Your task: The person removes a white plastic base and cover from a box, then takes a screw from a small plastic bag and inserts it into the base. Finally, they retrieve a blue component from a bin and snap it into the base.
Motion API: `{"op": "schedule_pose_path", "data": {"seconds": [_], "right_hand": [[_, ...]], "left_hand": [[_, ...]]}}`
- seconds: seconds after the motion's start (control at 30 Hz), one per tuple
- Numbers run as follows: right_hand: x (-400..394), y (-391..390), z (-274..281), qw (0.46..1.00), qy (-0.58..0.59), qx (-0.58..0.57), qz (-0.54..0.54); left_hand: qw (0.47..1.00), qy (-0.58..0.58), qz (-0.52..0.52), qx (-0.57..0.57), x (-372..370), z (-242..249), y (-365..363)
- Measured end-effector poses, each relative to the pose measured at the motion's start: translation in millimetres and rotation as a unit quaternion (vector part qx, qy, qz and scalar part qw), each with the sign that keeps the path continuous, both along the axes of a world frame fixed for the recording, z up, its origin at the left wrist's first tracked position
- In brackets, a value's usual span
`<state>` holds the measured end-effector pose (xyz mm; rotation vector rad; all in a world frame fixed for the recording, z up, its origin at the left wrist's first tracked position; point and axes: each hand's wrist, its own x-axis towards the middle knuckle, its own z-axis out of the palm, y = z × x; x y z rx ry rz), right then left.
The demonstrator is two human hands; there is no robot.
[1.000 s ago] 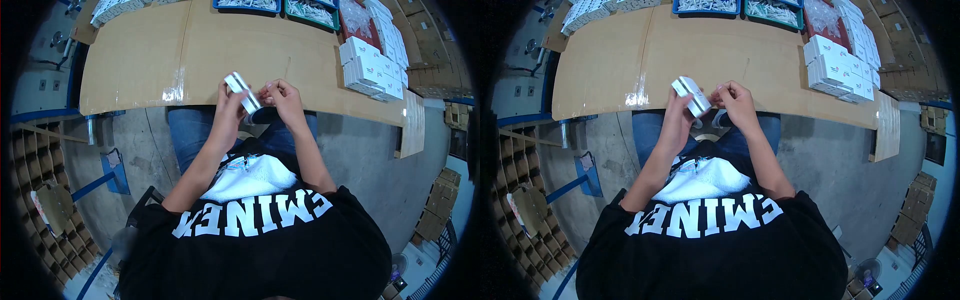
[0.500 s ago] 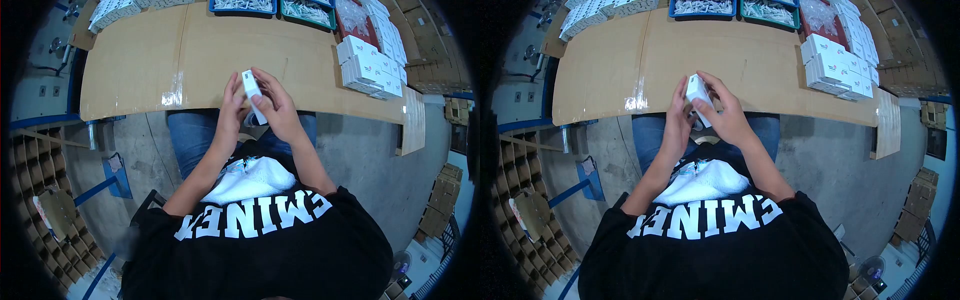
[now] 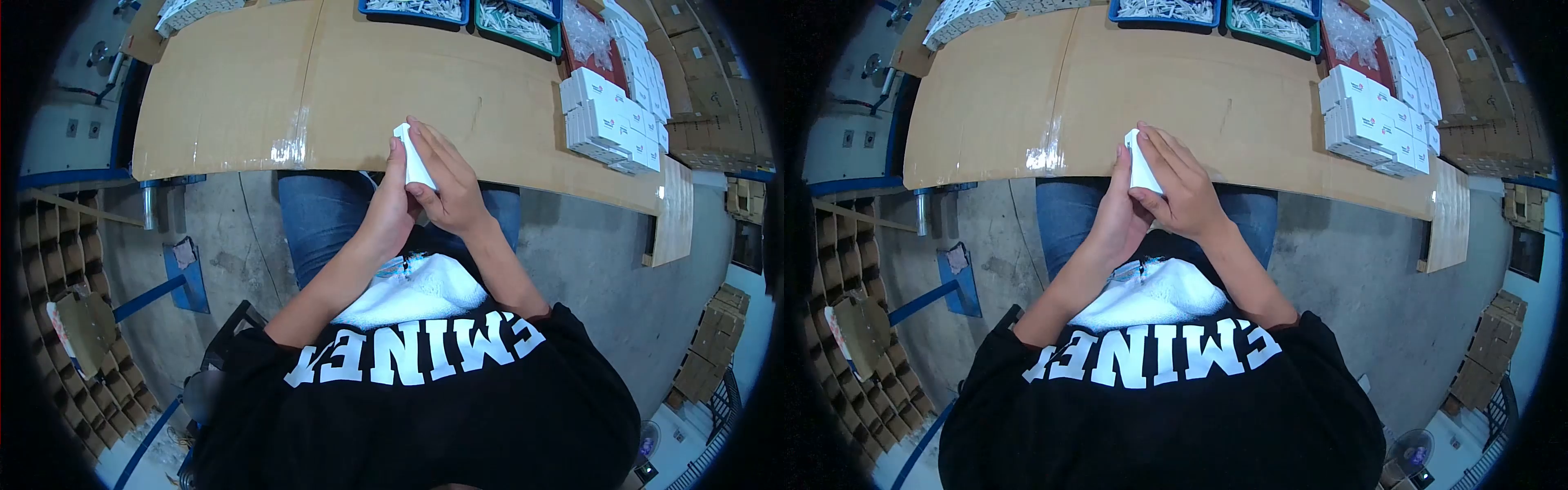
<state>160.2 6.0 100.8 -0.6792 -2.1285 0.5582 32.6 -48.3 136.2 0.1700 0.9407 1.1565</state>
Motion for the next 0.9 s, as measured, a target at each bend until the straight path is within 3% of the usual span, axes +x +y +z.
{"op": "schedule_pose_path", "data": {"seconds": [0.23, 0.53, 0.6, 0.63, 0.7, 0.8, 0.9], "right_hand": [[-2.9, -3.8, -11.1, 1.0, 0.027, 0.002, 0.012], [0.8, -2.0, -4.8, 0.996, 0.043, -0.076, 0.029], [2.2, 1.6, -5.3, 0.978, 0.077, -0.187, 0.049], [2.2, 1.9, -7.3, 0.978, 0.077, -0.187, 0.047], [2.8, 0.6, -12.5, 0.888, 0.224, -0.39, 0.097], [11.3, 0.1, -11.3, 0.867, 0.209, -0.442, 0.099], [17.2, 0.4, -6.8, 0.878, 0.196, -0.423, 0.108]], "left_hand": [[1.0, 0.017, 0.009, -0.002, 3.3, -6.8, -5.5], [1.0, 0.009, -0.015, -0.009, -2.9, -10.9, 2.4], [0.999, -0.034, -0.03, 0.019, -8.9, -12.4, 7.8], [0.997, -0.062, -0.047, 0.02, -14.6, -15.0, 9.4], [0.993, -0.105, -0.045, 0.007, -19.7, -12.3, 12.8], [0.988, -0.148, -0.039, -0.014, -20.9, -7.5, 14.7], [0.983, -0.179, -0.034, -0.008, -27.0, -17.4, 11.9]]}}
